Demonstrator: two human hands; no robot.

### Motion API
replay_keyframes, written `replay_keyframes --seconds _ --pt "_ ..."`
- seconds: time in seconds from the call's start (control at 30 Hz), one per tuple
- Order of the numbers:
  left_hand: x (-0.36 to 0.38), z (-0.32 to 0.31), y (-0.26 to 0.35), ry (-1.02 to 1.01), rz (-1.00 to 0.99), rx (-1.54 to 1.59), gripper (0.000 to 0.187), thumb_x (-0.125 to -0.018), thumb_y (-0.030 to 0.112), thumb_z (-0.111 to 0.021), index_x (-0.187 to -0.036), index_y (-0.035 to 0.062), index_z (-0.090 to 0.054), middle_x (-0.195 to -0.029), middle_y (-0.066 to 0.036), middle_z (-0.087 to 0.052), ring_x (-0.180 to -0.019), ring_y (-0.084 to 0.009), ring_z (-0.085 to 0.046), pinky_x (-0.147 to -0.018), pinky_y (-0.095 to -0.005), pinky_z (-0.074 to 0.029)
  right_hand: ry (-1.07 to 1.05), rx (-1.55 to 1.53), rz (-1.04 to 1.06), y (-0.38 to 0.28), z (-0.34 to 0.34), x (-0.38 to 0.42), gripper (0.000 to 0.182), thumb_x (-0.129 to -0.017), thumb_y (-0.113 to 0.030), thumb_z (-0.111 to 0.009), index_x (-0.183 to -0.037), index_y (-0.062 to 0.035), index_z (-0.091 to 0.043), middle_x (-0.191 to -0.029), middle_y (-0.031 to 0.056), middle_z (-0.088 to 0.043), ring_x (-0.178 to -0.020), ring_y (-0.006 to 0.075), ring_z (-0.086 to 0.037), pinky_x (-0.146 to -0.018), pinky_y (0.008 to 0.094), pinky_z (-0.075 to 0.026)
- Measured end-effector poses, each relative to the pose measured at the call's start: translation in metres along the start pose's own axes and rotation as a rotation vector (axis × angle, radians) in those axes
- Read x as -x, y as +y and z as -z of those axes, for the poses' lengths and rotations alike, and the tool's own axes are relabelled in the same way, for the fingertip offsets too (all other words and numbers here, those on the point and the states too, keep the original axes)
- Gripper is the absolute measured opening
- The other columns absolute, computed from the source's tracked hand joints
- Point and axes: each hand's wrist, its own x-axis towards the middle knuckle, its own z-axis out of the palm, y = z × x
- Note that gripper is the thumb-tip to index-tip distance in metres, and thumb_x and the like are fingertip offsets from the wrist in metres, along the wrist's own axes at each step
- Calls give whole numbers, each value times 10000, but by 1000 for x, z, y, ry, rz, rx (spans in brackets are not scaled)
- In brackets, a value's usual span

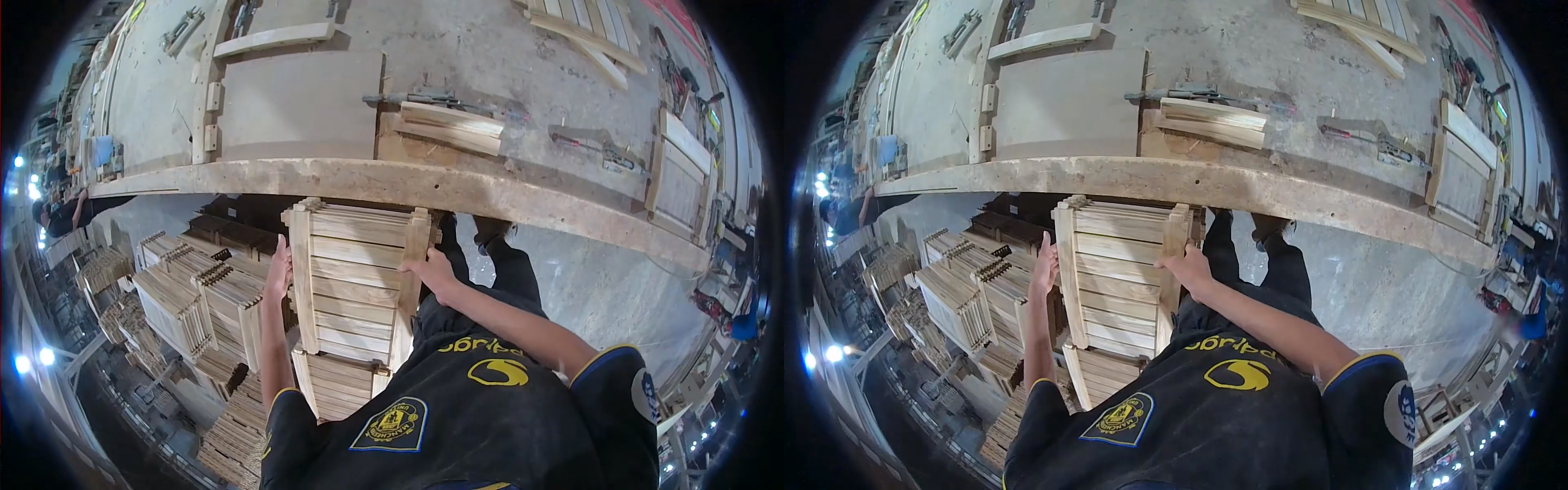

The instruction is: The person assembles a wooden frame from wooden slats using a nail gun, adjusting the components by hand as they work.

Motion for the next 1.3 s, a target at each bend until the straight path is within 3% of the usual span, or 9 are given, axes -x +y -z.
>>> replay_keyframes --seconds 0.27,0.37,0.53,0.6,0.77,0.83,0.93,1.0,1.3 --pt "-21 -1 -28 134 -39 96 543 -918 481 -495 -1111 -11 -616 -952 -30 -650 -804 -98 -579 -739 -260 -444 24 321 221 -12 24 1 529 -657 -328 -710 -1001 56 -591 -908 233 -653 -880 343 -640 -788 390 -487" --pt "-24 -12 -34 306 -399 -30 307 -877 283 -609 -960 -8 -660 -829 -53 -666 -750 -131 -584 -679 -285 -445 127 539 371 3 35 -26 488 -695 -358 -679 -1001 19 -629 -829 230 -653 -812 354 -644 -741 418 -494" --pt "-18 -37 -12 488 -599 -321 393 -808 340 -679 -988 -6 -638 -841 -160 -664 -771 -224 -638 -713 -328 -464 235 726 575 -45 39 -15 460 -746 -337 -652 -1045 12 -631 -849 234 -654 -826 322 -656 -759 391 -501" --pt "-11 -49 -1 541 -483 -394 406 -815 337 -696 -1027 -1 -618 -864 -78 -685 -774 -128 -628 -710 -291 -476 148 480 584 -49 38 -22 433 -759 -314 -645 -1047 8 -632 -821 218 -658 -815 323 -650 -759 384 -500" --pt "-8 -55 -6 627 -536 -362 483 -761 392 -730 -1051 31 -594 -856 -135 -674 -789 -247 -657 -702 -339 -493 249 1026 887 -70 19 -19 408 -804 -385 -567 -986 -24 -619 -887 239 -643 -873 364 -623 -777 447 -485" --pt "-5 -58 -5 683 -556 -388 502 -757 405 -727 -1074 45 -577 -869 -165 -666 -816 -309 -651 -709 -372 -494 21 864 899 -73 -3 -35 426 -804 -393 -556 -961 -1 -612 -880 243 -639 -854 370 -623 -757 453 -487" --pt "-11 -54 -9 651 -585 -402 536 -756 376 -732 -1142 44 -564 -956 -171 -663 -908 -313 -642 -759 -379 -492 -230 1036 591 -89 -41 -64 514 -825 -435 -563 -1013 40 -622 -969 250 -640 -913 371 -627 -796 453 -486" --pt "-11 -57 -15 656 -609 -386 565 -750 379 -730 -1182 59 -553 -1009 -175 -659 -953 -334 -630 -798 -395 -493 -283 1033 455 -85 -52 -82 561 -861 -473 -489 -815 61 -654 -796 251 -652 -804 387 -644 -736 473 -493" --pt "-8 -51 -11 526 -591 -278 507 -731 273 -752 -1113 -10 -574 -927 -171 -662 -847 -305 -649 -741 -383 -503 -269 1013 405 -72 -63 -92 777 -846 -654 -365 -888 60 -669 -972 270 -640 -965 384 -614 -856 440 -467"
